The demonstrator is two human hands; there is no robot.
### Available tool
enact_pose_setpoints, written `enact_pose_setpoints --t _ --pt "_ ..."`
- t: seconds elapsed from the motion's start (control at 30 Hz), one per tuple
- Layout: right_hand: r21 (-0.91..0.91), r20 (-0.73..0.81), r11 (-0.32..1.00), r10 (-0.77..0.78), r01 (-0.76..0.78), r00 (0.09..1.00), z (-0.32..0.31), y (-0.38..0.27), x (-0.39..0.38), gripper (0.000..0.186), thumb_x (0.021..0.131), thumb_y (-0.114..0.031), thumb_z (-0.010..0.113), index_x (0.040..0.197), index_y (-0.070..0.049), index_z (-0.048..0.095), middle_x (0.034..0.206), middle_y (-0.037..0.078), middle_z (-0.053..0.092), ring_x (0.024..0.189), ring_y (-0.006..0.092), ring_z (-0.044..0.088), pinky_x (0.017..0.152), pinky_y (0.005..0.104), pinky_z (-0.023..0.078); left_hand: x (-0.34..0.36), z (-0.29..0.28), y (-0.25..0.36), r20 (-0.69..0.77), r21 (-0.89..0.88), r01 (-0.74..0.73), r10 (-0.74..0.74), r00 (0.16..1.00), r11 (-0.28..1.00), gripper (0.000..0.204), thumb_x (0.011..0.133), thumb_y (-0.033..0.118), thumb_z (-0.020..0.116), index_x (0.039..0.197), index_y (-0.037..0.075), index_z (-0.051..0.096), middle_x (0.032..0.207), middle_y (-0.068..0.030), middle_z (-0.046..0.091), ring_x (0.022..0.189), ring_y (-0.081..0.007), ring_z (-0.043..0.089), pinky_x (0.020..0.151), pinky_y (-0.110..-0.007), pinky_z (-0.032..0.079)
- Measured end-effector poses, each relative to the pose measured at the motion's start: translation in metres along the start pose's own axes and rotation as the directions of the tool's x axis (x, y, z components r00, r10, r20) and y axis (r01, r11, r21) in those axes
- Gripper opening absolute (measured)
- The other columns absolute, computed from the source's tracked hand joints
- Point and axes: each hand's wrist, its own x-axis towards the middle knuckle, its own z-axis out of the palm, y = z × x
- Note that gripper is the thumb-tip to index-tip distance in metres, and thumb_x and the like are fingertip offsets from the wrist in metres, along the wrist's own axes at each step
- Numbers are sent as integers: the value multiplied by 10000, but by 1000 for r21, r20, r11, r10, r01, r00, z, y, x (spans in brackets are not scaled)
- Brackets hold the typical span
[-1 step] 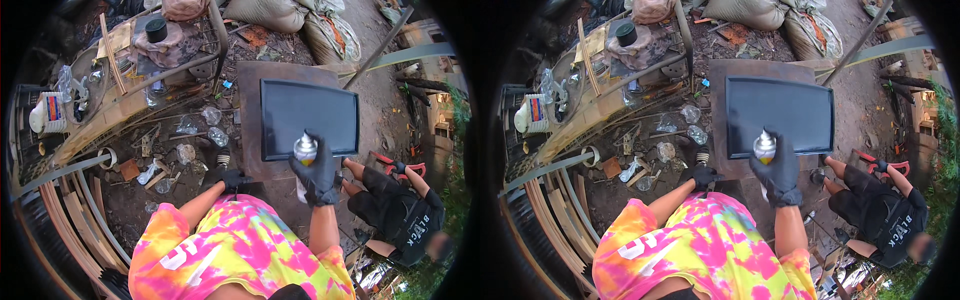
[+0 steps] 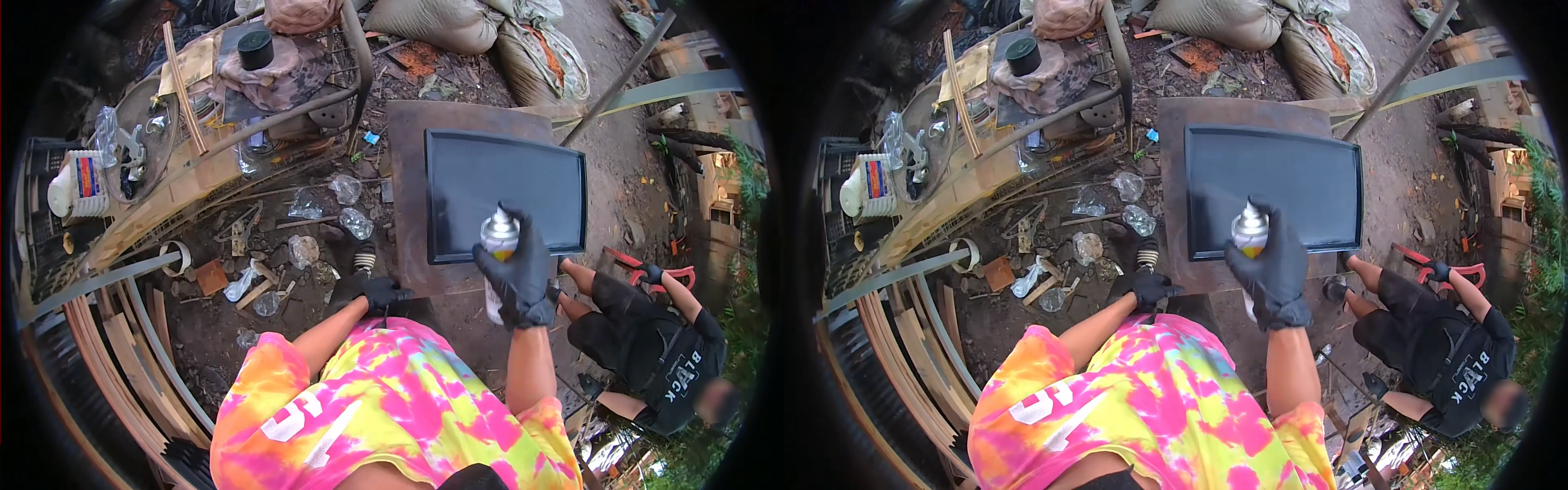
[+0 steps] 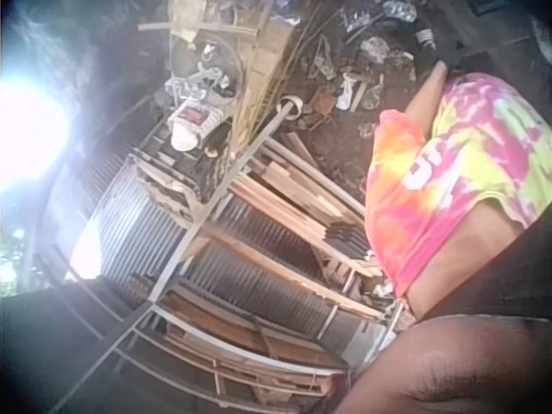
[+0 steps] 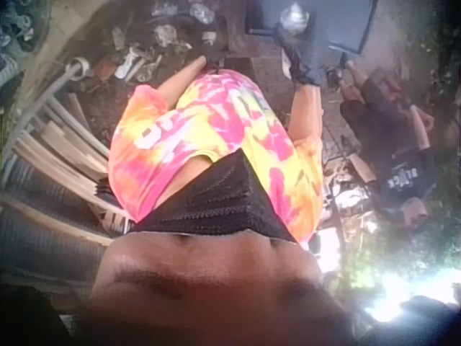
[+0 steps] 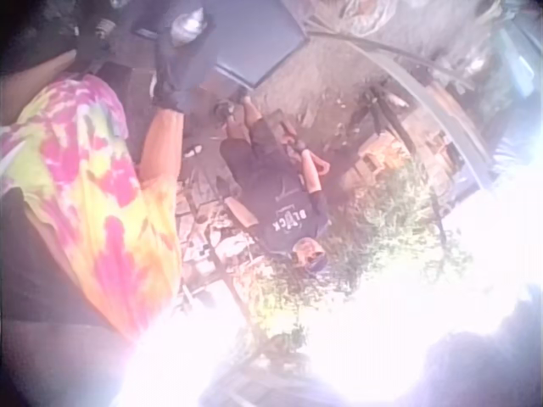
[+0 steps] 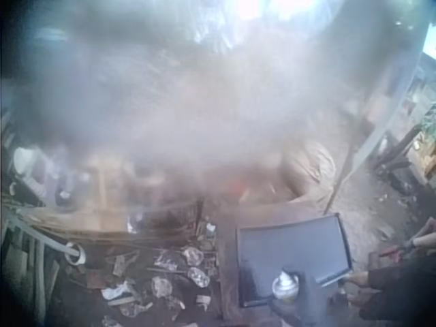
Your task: The person uses a spray can to apply black paint to multiple rectangular panels, handling them one at a time and placing them on a stack after painting.
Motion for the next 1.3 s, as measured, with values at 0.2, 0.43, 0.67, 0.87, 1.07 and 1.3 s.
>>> enact_pose_setpoints --t 0.2,0.43,0.67,0.87,1.07,1.3 --pt "38 17 999 -38 38 999 8 -14 70 682 754 -70 839 1376 -116 563 1179 106 671 1092 232 663 976 371 528 -7 -9 27 78 -10 148 -146 986 989 960 821 902 512 1178 52 782 1146 -229 761 1098 -413 715 954 -469 538" --pt "228 -91 967 -94 113 991 7 -19 55 613 759 -126 831 1325 -128 597 1115 93 706 1021 246 715 911 367 550 3 13 50 271 18 114 -115 956 993 1034 848 866 528 1418 9 627 1454 -218 623 1294 -405 621 1112 -450 463" --pt "60 -2 998 3 -3 1000 -5 -9 -39 619 754 -172 850 1323 -164 606 1121 109 689 1034 317 726 877 397 564 40 9 15 -118 -54 -333 325 938 941 508 1067 391 585 1377 -9 636 1377 -138 683 1200 -244 667 1028 -383 523" --pt "60 104 984 162 -168 981 -6 -8 -80 667 715 -107 870 1321 -90 592 1210 106 695 1150 259 683 1022 379 520 74 -33 -16 -414 -713 -155 -232 880 684 376 1079 351 604 1306 67 700 1168 -67 727 1076 -145 679 941 -327 544" --pt "75 68 977 194 -199 979 -7 -5 -102 644 725 -177 870 1307 -140 596 1218 107 691 1112 299 716 924 408 569 72 -70 -6 -367 -929 -354 -363 856 104 451 1026 460 654 1327 124 670 1210 -79 702 1085 -205 664 899 -390 557" --pt "74 54 969 231 -234 972 -12 6 -133 628 746 -224 870 1308 -171 594 1190 119 680 1037 348 729 859 442 590 38 -90 4 -307 -867 -438 -439 845 -237 487 1035 385 667 1395 65 599 1225 -76 705 1068 -207 692 907 -362 569"
